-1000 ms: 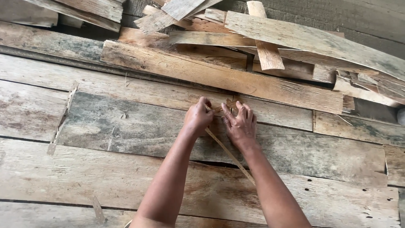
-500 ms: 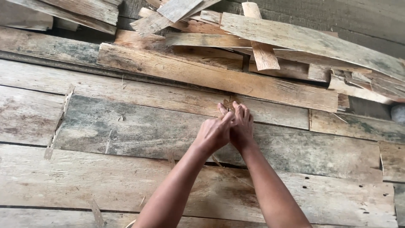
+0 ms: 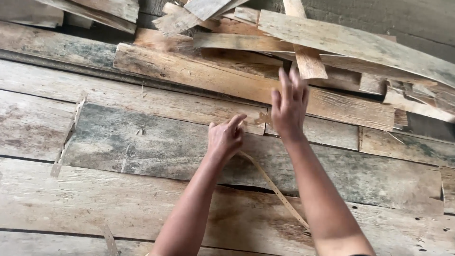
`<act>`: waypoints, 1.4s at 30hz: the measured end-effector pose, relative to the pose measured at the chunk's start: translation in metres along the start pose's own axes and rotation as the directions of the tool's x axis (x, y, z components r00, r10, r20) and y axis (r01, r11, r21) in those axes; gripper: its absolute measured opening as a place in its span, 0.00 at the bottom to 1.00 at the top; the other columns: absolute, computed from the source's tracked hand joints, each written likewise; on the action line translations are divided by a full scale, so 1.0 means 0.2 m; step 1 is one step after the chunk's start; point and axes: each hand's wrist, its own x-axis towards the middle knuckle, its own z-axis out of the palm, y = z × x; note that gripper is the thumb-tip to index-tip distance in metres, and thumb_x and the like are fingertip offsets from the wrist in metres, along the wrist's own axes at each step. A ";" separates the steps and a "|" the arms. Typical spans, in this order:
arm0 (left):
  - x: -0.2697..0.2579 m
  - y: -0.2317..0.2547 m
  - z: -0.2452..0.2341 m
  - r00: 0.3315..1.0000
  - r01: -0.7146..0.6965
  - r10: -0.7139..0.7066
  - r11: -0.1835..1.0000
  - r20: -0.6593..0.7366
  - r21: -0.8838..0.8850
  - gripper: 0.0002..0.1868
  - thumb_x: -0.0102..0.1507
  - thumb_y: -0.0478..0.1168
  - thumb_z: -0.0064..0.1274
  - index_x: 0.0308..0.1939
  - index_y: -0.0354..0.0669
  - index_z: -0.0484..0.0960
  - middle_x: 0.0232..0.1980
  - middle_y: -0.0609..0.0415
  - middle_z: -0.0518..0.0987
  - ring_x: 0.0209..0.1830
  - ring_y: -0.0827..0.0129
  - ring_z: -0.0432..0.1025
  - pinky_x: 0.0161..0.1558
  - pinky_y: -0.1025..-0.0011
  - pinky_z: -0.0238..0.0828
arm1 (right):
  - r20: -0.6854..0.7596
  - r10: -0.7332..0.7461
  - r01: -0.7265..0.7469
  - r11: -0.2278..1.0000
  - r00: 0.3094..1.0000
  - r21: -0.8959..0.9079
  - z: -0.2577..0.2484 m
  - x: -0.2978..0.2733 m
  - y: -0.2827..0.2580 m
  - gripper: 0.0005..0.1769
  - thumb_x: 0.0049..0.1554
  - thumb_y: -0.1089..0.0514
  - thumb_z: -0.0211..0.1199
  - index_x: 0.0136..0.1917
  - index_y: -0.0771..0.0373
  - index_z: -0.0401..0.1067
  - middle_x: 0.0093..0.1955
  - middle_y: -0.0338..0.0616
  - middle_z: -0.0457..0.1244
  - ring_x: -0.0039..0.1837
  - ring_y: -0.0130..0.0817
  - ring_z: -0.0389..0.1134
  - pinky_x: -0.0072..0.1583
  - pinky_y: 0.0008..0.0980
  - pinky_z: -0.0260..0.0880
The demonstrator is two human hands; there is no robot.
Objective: Applying adhesive to thin wood strips and fitting them onto a wooden plank surface.
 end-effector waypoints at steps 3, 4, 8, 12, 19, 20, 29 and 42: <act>-0.01 0.03 -0.04 0.999 0.054 -0.054 0.993 0.005 -0.110 0.21 0.67 0.40 0.51 0.64 0.63 0.72 0.25 0.64 0.83 0.19 0.72 0.69 0.45 0.67 0.64 | 0.084 -0.034 0.041 0.996 0.996 -0.078 0.18 0.12 -0.01 0.34 0.78 0.41 0.46 0.87 0.33 0.31 0.89 0.35 0.18 0.90 0.41 0.18 0.89 0.63 0.24; -0.02 -0.01 -0.01 0.998 0.064 -0.063 0.992 0.011 -0.108 0.21 0.67 0.40 0.51 0.64 0.63 0.72 0.25 0.64 0.83 0.19 0.72 0.69 0.45 0.67 0.64 | 0.093 -0.031 0.038 0.997 0.995 -0.074 0.29 0.06 0.01 0.34 0.78 0.41 0.46 0.87 0.33 0.31 0.89 0.35 0.18 0.90 0.41 0.18 0.89 0.63 0.24; 0.00 -0.05 0.01 0.992 -0.060 0.037 0.979 -0.121 -0.194 0.22 0.63 0.44 0.48 0.62 0.63 0.71 0.33 0.54 0.83 0.38 0.56 0.81 0.45 0.62 0.62 | 0.194 -0.069 0.123 0.952 0.979 -0.279 0.49 -0.01 0.07 0.36 0.69 0.32 0.47 0.86 0.36 0.46 0.87 0.55 0.31 0.85 0.58 0.27 0.76 0.69 0.24; -0.03 -0.02 -0.04 0.998 -0.017 -0.002 0.954 -0.061 -0.301 0.21 0.65 0.43 0.44 0.63 0.61 0.69 0.35 0.54 0.85 0.38 0.52 0.81 0.47 0.61 0.61 | 0.028 0.016 -0.008 0.962 0.999 -0.273 0.43 0.09 0.14 0.40 0.66 0.25 0.28 0.86 0.35 0.43 0.87 0.54 0.30 0.86 0.55 0.25 0.78 0.67 0.21; -0.02 -0.07 -0.04 0.998 -0.004 -0.024 0.913 -0.063 -0.408 0.24 0.64 0.43 0.44 0.65 0.68 0.68 0.36 0.63 0.85 0.38 0.59 0.81 0.46 0.65 0.62 | -0.083 -0.126 0.112 0.982 0.989 -0.155 0.35 -0.04 0.06 0.29 0.69 0.40 0.50 0.78 0.53 0.66 0.84 0.50 0.48 0.84 0.50 0.43 0.77 0.57 0.25; -0.03 -0.06 -0.05 0.997 -0.009 -0.031 0.879 -0.075 -0.476 0.25 0.64 0.42 0.45 0.66 0.67 0.68 0.38 0.61 0.86 0.39 0.55 0.80 0.48 0.62 0.65 | -0.134 -0.087 0.079 0.995 0.987 -0.064 0.29 -0.05 0.03 0.19 0.66 0.46 0.58 0.67 0.52 0.72 0.71 0.42 0.56 0.74 0.44 0.54 0.72 0.50 0.42; -0.17 0.18 -0.16 0.996 -0.089 0.048 0.403 -0.077 -0.911 0.36 0.65 0.28 0.44 0.77 0.54 0.59 0.44 0.44 0.83 0.42 0.58 0.80 0.50 0.61 0.77 | 0.759 0.449 -0.876 0.337 0.471 0.344 -0.25 -0.15 -0.35 0.22 0.56 0.34 0.63 0.48 0.51 0.83 0.41 0.37 0.72 0.46 0.32 0.73 0.45 0.32 0.76; -0.59 0.67 -0.50 0.936 0.351 0.005 -0.070 0.351 -0.934 0.47 0.57 0.25 0.61 0.79 0.46 0.59 0.63 0.31 0.76 0.44 0.52 0.81 0.44 0.63 0.84 | 0.217 0.493 -0.428 0.368 0.843 0.826 -0.95 -0.18 -0.57 0.04 0.60 0.65 0.66 0.42 0.63 0.73 0.50 0.48 0.70 0.61 0.36 0.70 0.62 0.34 0.72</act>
